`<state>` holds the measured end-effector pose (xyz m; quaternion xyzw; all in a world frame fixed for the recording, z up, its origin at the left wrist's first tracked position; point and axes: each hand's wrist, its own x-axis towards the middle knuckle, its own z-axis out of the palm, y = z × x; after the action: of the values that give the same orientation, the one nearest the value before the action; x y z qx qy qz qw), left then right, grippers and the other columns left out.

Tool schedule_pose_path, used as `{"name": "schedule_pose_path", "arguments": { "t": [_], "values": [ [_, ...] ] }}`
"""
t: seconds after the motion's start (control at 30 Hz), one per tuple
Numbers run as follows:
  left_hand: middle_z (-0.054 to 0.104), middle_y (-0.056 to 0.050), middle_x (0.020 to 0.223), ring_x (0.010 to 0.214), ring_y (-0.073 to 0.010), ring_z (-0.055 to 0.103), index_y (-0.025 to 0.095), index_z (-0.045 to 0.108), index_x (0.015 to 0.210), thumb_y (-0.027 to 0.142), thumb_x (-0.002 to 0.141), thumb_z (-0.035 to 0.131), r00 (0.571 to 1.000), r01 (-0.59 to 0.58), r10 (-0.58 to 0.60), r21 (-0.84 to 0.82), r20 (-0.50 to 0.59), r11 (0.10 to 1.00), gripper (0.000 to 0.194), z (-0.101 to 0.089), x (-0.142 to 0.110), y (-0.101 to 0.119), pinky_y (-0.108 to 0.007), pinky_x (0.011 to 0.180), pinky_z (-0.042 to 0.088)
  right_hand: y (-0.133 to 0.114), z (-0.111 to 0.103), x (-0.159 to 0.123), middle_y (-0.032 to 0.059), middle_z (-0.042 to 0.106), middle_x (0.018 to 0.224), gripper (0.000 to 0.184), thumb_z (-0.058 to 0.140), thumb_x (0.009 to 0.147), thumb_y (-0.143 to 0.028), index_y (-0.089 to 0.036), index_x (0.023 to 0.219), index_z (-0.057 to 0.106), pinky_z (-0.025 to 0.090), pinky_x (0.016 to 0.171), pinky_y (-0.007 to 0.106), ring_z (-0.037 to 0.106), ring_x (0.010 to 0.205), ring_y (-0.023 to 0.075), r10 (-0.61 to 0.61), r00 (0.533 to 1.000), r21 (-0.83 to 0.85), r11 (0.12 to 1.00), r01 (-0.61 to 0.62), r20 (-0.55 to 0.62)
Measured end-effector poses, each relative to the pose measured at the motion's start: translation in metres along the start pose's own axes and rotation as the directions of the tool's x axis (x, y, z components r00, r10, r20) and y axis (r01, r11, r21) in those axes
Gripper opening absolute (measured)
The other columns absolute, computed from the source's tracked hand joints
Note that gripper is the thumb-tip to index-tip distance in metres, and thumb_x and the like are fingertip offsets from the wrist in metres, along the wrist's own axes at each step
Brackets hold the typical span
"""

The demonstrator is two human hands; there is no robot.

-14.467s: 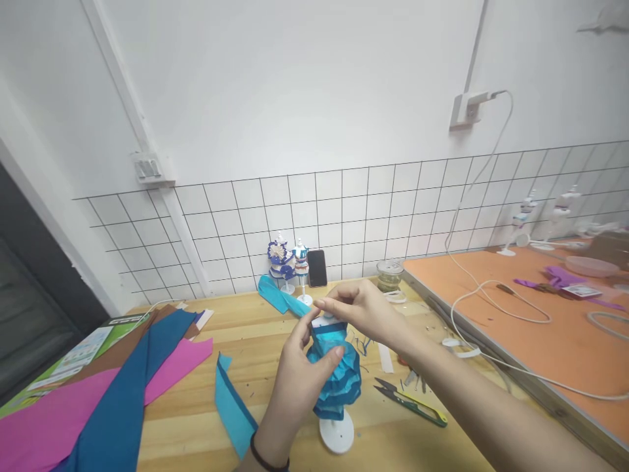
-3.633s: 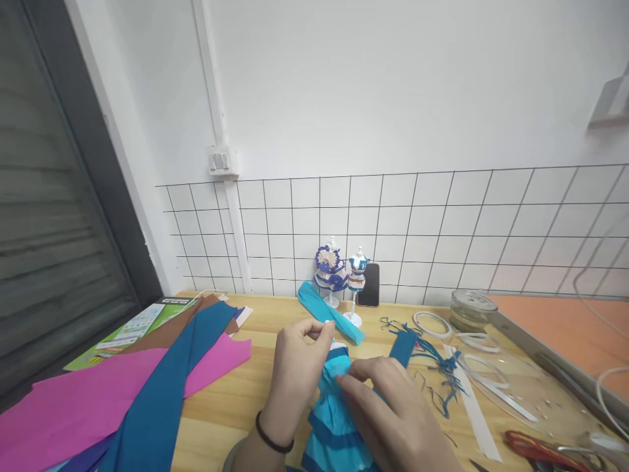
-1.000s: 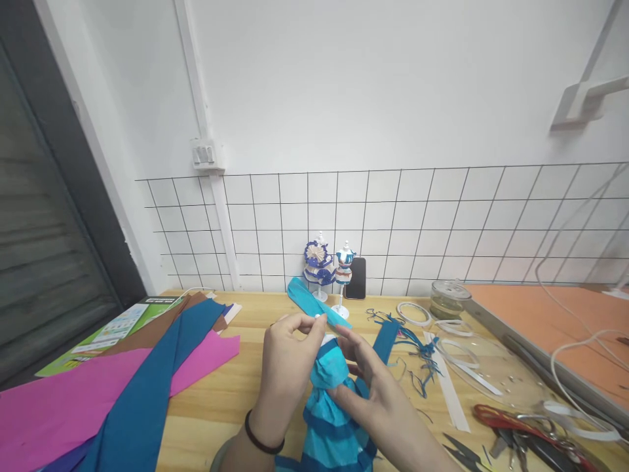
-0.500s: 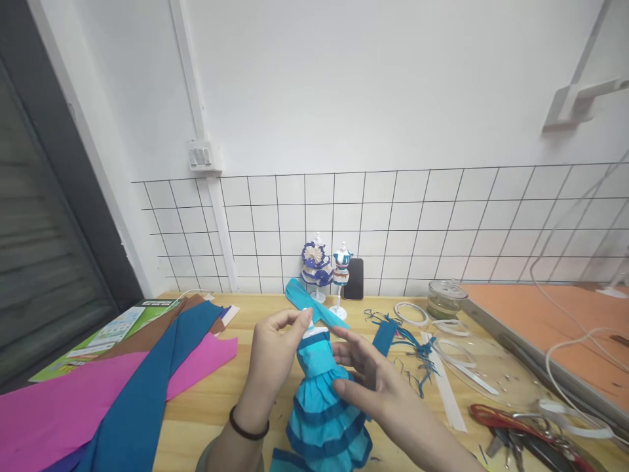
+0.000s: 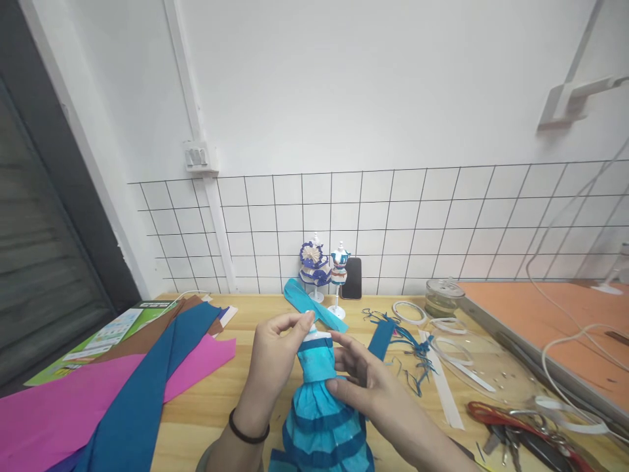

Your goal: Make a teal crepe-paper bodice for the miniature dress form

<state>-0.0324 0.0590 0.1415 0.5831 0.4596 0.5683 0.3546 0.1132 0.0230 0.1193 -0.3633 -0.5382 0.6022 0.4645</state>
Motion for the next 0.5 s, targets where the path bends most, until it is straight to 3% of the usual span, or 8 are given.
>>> {"name": "schedule_pose_path", "arguments": {
  "t": [0.27, 0.5],
  "values": [
    [0.066, -0.002, 0.061, 0.062, -0.0159, 0.058, 0.014, 0.069, 0.066, 0.038, 0.07, 0.062, 0.999, -0.004, 0.004, -0.005, -0.048, 1.0, 0.025, -0.005, -0.002, 0.005, -0.023, 0.056, 0.046, -0.004, -0.004, -0.001, 0.0071, 0.058, 0.109, 0.057, 0.068, 0.069, -0.029, -0.022, 0.121, 0.043, 0.041, 0.089, 0.037, 0.05, 0.108, 0.0221, 0.009, 1.0, 0.024, 1.0, -0.01, 0.021],
    [0.07, -0.003, 0.067, 0.068, -0.0184, 0.062, 0.014, 0.071, 0.073, 0.034, 0.063, 0.068, 0.962, -0.01, -0.016, -0.094, -0.272, 0.996, 0.022, -0.031, 0.011, 0.002, -0.024, 0.057, 0.049, -0.003, -0.016, 0.002, 0.0079, 0.061, 0.106, 0.053, 0.06, 0.075, -0.044, -0.022, 0.121, 0.046, 0.038, 0.091, 0.04, 0.053, 0.105, 0.023, 0.036, 0.998, 0.01, 0.999, -0.035, -0.05]
  ]
}}
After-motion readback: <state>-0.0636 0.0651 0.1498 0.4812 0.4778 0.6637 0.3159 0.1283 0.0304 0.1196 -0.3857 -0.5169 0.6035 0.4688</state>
